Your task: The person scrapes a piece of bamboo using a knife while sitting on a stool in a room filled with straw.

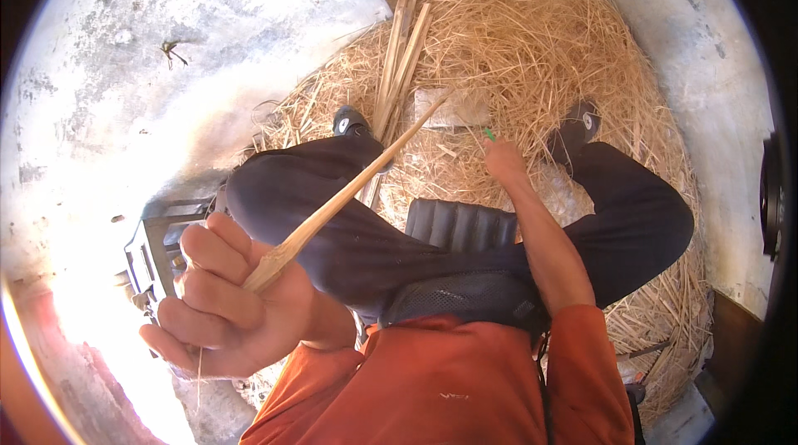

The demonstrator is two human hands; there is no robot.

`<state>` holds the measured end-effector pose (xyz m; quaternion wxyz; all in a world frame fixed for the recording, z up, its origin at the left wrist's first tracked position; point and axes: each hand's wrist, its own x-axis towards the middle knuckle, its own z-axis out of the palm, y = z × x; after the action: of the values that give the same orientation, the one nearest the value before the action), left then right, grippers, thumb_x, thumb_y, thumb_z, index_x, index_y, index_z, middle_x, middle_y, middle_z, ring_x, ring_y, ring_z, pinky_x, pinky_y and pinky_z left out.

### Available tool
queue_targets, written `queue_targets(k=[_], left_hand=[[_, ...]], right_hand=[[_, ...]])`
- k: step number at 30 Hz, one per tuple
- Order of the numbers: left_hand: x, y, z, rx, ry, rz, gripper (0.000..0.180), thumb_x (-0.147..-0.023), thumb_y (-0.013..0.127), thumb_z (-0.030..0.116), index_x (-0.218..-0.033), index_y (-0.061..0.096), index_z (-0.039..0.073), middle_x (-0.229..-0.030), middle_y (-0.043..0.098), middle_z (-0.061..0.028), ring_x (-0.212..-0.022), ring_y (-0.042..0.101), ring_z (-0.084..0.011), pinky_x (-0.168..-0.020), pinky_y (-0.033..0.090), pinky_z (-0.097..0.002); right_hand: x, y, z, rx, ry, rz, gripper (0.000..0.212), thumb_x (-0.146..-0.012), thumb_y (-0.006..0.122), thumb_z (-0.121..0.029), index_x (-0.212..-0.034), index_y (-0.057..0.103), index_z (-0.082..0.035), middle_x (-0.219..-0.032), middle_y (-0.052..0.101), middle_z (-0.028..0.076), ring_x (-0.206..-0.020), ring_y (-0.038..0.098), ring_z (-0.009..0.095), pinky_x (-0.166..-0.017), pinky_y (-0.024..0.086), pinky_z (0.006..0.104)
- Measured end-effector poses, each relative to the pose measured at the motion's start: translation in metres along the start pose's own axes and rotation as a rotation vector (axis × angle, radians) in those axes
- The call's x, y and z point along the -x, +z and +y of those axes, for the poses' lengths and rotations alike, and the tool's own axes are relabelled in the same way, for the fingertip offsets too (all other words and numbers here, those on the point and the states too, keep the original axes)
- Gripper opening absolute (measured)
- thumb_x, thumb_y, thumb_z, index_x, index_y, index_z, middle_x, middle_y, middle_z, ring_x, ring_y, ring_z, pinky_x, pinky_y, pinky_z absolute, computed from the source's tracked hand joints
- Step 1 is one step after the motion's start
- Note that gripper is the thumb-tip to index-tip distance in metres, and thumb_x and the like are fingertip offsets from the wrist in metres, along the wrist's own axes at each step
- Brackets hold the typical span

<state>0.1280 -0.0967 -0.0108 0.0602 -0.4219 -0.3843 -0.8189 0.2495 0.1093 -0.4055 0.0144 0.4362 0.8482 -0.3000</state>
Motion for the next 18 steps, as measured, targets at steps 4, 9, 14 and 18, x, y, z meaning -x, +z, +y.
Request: queue_targets(k=[4, 9, 14, 18], left_hand=[[0.001, -0.013, 0.005, -0.051, -0.015, 0.052, 0.049, -0.100, 0.020, 0.037, -0.056, 0.028, 0.018, -0.043, 0.026, 0.0020, -0.055, 0.018, -0.0114, -0.055, 0.022, -0.0272], [-0.003, -0.015, 0.000, -0.057, 0.015, 0.179, 0.048, -0.100, 0.023, 0.037, -0.056, 0.028, 0.018, -0.042, 0.026, 0.0029, -0.055, 0.017, -0.0110, -0.054, 0.021, -0.0270], [-0.011, -0.004, -0.005, -0.071, 0.049, 0.251, 0.047, -0.100, 0.025, 0.036, -0.055, 0.028, 0.019, -0.042, 0.025, 0.0036, -0.055, 0.017, -0.0106, -0.053, 0.020, -0.0265], [-0.012, -0.003, -0.011, -0.109, 0.061, 0.271, 0.047, -0.100, 0.027, 0.035, -0.055, 0.027, 0.019, -0.043, 0.025, 0.0042, -0.056, 0.018, -0.0103, -0.054, 0.020, -0.0262]], right_hand=[[0.029, -0.052, -0.083, -0.227, 0.018, 0.149, 0.039, -0.099, 0.040, -0.034, -0.098, 0.056, 0.002, -0.073, 0.060, 0.029, -0.071, 0.061, 0.044, -0.069, 0.045, 0.0534], [0.082, -0.129, -0.166, -0.689, -0.170, -0.042, 0.037, -0.098, 0.043, -0.033, -0.095, 0.052, 0.003, -0.062, 0.056, 0.027, -0.061, 0.057, 0.044, -0.056, 0.041, 0.0500], [-0.005, -0.017, -0.085, -0.043, -0.280, 0.174, 0.023, -0.096, 0.044, -0.018, -0.104, 0.054, 0.002, -0.074, 0.061, 0.025, -0.069, 0.063, 0.041, -0.062, 0.049, 0.0484], [-0.021, 0.020, -0.002, 0.052, 0.031, 0.014, 0.033, -0.096, 0.042, -0.023, -0.112, 0.053, 0.003, -0.080, 0.063, 0.024, -0.076, 0.064, 0.043, -0.071, 0.051, 0.0503]])
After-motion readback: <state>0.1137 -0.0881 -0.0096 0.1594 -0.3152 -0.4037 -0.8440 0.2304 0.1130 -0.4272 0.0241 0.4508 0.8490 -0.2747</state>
